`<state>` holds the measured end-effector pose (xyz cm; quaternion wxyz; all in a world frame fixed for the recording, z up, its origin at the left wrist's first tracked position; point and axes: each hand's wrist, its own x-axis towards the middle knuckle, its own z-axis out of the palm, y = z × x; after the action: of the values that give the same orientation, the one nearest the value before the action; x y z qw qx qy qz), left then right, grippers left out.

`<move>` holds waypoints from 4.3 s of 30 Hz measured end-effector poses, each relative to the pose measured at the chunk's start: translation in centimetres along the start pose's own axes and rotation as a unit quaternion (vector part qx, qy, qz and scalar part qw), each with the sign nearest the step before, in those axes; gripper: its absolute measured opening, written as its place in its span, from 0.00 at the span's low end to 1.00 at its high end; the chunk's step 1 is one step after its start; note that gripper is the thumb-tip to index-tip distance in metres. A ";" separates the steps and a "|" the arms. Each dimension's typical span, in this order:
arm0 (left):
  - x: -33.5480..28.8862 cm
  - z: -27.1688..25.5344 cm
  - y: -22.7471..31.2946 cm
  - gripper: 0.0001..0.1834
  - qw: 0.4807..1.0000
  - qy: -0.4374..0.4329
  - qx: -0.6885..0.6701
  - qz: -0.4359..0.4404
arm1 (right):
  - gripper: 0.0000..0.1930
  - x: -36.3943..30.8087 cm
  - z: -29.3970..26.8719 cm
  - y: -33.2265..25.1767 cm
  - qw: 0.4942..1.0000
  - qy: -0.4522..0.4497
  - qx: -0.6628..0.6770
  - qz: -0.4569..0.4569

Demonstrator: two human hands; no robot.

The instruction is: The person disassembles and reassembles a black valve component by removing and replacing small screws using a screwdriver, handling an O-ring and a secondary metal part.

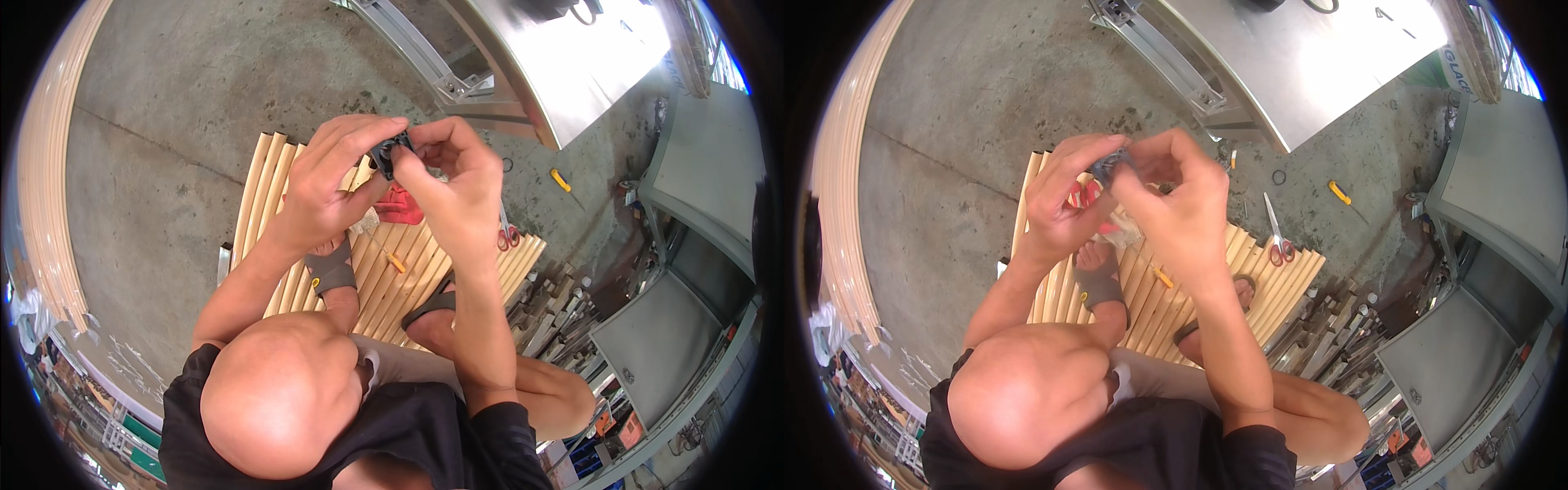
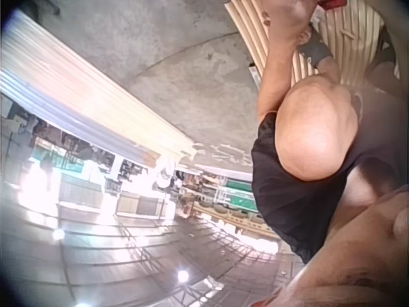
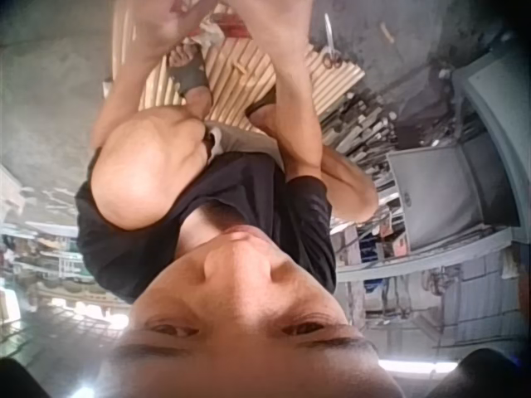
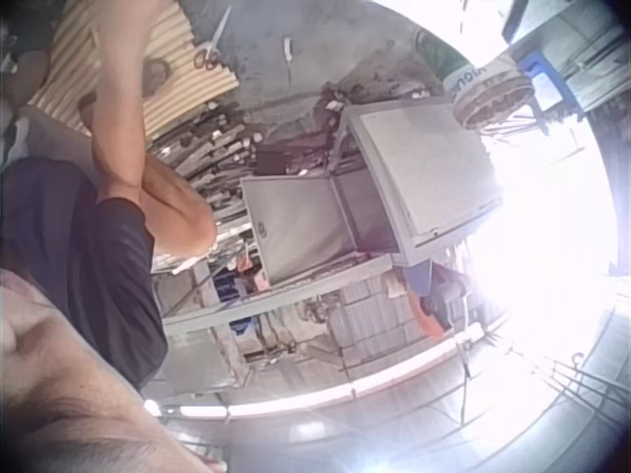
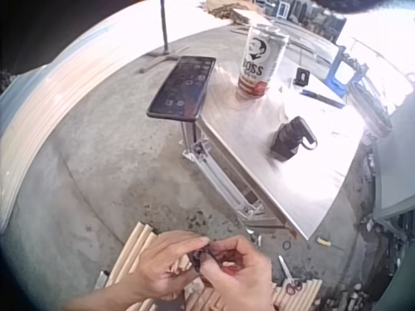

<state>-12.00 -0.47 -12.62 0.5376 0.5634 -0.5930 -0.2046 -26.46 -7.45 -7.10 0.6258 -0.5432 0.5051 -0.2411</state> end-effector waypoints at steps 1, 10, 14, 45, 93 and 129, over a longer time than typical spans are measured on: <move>-0.3 0.1 0.1 0.33 0.999 0.011 -0.033 -0.025 | 0.10 0.0 -0.5 0.0 0.998 -0.024 0.047 0.019; 0.4 0.3 1.7 0.32 0.992 0.034 -0.111 -0.047 | 0.22 -0.2 -1.9 6.3 0.960 -0.148 0.236 0.007; 0.5 0.5 2.4 0.30 0.989 0.032 -0.135 -0.055 | 0.21 0.3 -1.3 7.6 0.939 -0.135 0.314 -0.029; 1.9 -1.7 1.9 0.20 0.988 -0.001 0.052 0.146 | 0.10 0.1 0.8 7.2 0.917 -0.112 0.368 -0.102; 2.6 -3.5 1.4 0.24 0.997 0.036 0.024 0.057 | 0.10 8.0 -15.3 -16.2 0.917 0.197 -0.230 -0.260; 2.9 -2.9 3.3 0.30 0.987 0.056 -0.151 -0.019 | 0.20 1.0 -9.6 -17.7 0.970 -0.162 -0.116 -0.141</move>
<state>-10.29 -1.09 -7.65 0.6450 0.4970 -0.5138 -0.2702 -30.27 -17.66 9.81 0.5916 -0.7099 0.3393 -0.1755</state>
